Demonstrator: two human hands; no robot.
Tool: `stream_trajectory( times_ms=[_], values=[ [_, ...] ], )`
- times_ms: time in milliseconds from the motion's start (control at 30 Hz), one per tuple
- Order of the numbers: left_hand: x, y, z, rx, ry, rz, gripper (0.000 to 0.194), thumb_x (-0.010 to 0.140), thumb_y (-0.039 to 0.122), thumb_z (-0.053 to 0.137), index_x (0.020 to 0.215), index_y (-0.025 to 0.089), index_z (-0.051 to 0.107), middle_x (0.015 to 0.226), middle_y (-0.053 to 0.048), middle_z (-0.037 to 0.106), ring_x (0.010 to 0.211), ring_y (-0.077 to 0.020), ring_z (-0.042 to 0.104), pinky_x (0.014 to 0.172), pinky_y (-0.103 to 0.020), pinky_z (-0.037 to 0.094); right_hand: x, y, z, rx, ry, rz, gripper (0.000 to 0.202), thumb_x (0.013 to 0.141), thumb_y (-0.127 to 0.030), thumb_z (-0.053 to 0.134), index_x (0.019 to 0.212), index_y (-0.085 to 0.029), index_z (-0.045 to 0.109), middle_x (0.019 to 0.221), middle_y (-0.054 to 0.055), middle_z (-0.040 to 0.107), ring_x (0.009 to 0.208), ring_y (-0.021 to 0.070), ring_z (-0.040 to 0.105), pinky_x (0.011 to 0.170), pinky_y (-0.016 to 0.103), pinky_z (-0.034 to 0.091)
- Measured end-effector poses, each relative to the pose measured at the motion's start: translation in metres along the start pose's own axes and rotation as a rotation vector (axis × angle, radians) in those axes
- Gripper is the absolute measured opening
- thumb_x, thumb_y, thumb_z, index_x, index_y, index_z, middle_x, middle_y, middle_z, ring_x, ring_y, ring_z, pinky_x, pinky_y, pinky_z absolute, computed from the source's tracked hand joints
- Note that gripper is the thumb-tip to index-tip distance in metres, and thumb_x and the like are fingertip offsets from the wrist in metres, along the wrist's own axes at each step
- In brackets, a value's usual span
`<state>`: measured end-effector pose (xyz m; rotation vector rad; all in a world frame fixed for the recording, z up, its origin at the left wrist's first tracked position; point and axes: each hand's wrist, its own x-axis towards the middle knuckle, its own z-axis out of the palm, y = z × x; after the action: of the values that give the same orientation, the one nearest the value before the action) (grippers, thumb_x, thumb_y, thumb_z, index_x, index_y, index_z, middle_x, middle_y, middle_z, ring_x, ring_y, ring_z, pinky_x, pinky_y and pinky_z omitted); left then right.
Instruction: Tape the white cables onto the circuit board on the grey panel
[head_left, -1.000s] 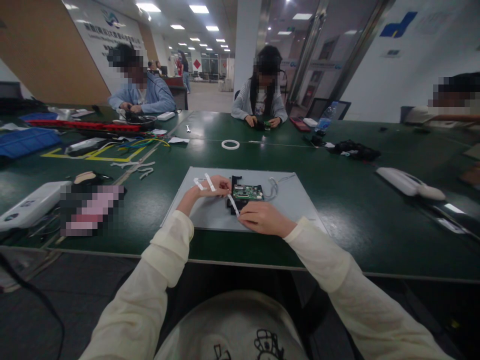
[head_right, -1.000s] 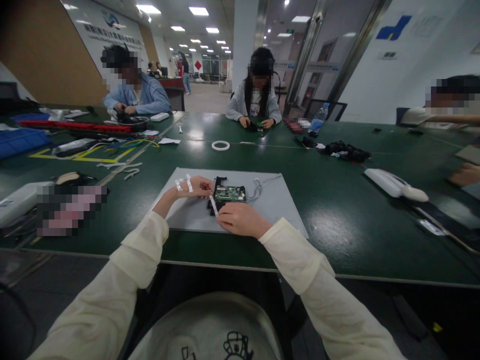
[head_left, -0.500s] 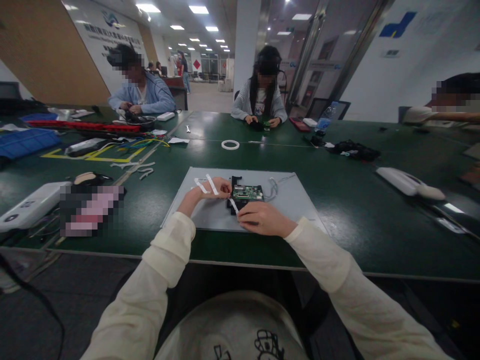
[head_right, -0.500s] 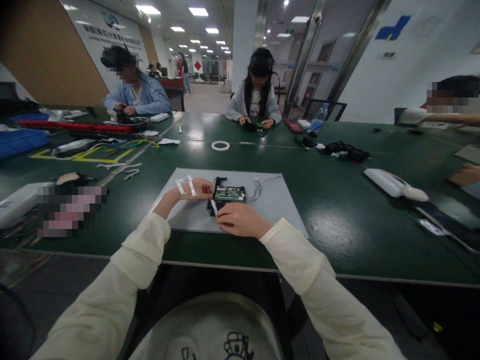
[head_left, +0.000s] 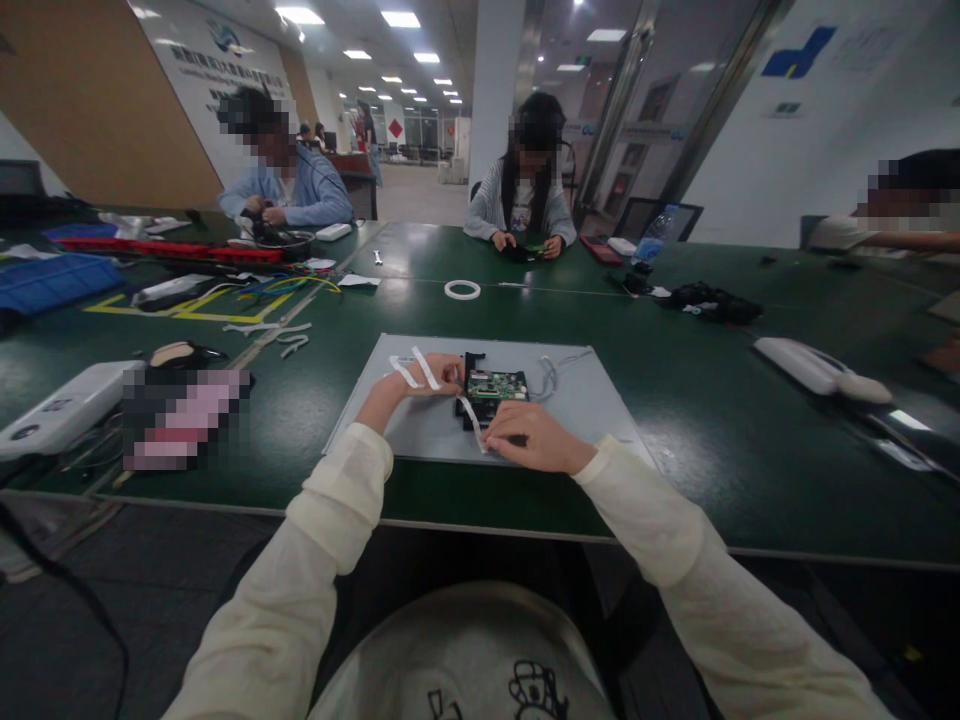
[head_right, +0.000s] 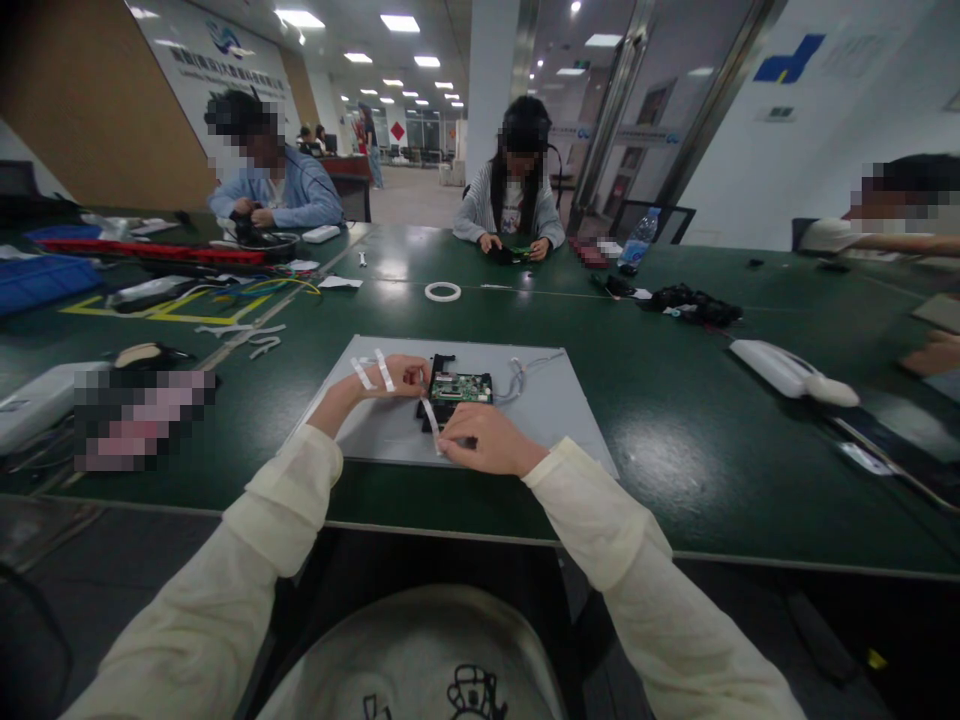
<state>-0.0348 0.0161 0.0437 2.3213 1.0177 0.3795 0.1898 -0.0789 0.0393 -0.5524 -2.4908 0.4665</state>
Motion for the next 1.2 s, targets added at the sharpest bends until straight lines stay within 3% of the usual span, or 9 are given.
stream_trajectory(
  times_ms=[200,800,1200],
  values=[
    [0.0,0.001,0.001,0.039,0.031,-0.005,0.01,0.067,0.02,0.059,0.076,0.016,0.056,0.065,0.0,0.057,0.06,-0.0144,0.054,0.054,-0.023,0.038,0.0,-0.001,-0.002,0.039,0.004,0.007,0.027,0.089,-0.026,0.048,0.08,-0.016,0.071,0.077,0.006,0.07,0.074,0.0152,0.058,0.07,0.029,0.046],
    [0.004,-0.008,0.002,0.006,-0.056,0.007,0.014,0.068,0.029,0.06,0.071,0.016,0.056,0.062,0.002,0.056,0.057,-0.0118,0.052,0.051,-0.021,0.037,0.002,-0.002,-0.004,0.043,-0.023,-0.012,0.025,0.088,-0.026,0.048,0.081,-0.016,0.071,0.081,0.006,0.07,0.08,0.0159,0.059,0.075,0.03,0.047],
    [0.001,-0.002,0.001,-0.028,-0.069,-0.003,0.013,0.069,0.026,0.06,0.071,0.014,0.057,0.061,0.002,0.054,0.057,-0.0102,0.049,0.052,-0.019,0.038,0.003,-0.002,-0.004,0.013,-0.012,0.019,0.026,0.089,-0.023,0.047,0.08,-0.016,0.071,0.084,0.006,0.071,0.082,0.0155,0.06,0.077,0.03,0.046]
  ],
)
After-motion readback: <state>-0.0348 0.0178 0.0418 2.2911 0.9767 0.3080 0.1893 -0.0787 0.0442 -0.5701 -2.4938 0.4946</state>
